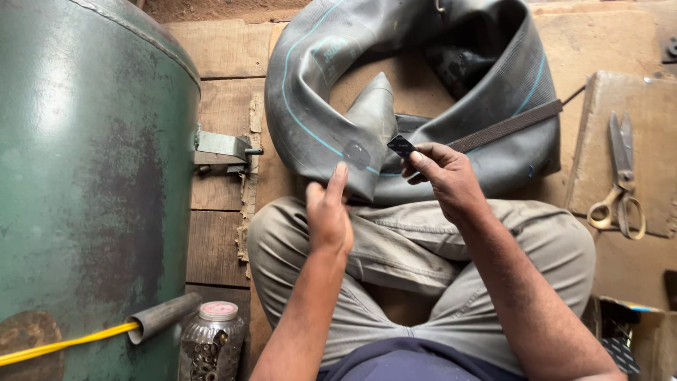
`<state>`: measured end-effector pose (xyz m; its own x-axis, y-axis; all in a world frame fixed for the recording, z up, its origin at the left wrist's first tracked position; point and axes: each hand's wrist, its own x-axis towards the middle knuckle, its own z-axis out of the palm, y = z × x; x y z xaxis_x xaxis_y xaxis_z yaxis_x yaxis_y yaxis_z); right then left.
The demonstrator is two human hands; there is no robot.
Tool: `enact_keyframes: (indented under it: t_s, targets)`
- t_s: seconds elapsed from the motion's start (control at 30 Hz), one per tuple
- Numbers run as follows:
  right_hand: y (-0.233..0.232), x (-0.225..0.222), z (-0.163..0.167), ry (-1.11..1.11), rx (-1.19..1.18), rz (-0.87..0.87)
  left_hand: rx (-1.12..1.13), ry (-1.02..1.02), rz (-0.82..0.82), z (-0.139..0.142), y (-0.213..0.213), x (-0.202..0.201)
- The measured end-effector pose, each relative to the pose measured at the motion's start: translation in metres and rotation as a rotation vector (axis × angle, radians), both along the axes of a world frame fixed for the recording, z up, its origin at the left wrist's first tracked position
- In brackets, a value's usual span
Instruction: The person sits on the floor and uses a metal file to scrape the surface of a tire. They then retrieve a sheet of tire patches and a pair of shears from a toolbox, cut a small patch from the sheet, and place it on the tire.
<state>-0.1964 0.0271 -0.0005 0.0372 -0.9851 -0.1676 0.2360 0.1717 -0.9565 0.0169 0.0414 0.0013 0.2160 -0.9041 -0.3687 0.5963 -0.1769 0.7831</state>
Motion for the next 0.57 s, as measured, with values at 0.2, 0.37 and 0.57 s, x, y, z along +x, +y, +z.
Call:
enact_keyframes:
  t_s: [0.2,0.37,0.57]
  targets:
    - [-0.018,0.019,-0.014,-0.115,-0.021,-0.055,0.181,0.161,0.040,-0.013,-0.043,-0.008]
    - [-0.024,0.019,-0.039,-0.277,0.045,-0.115,0.121,0.271,0.056,-0.028,-0.041,-0.008]
    - [-0.032,0.013,-0.059,-0.391,0.176,-0.114,0.136,0.283,0.093,-0.037,-0.039,-0.013]
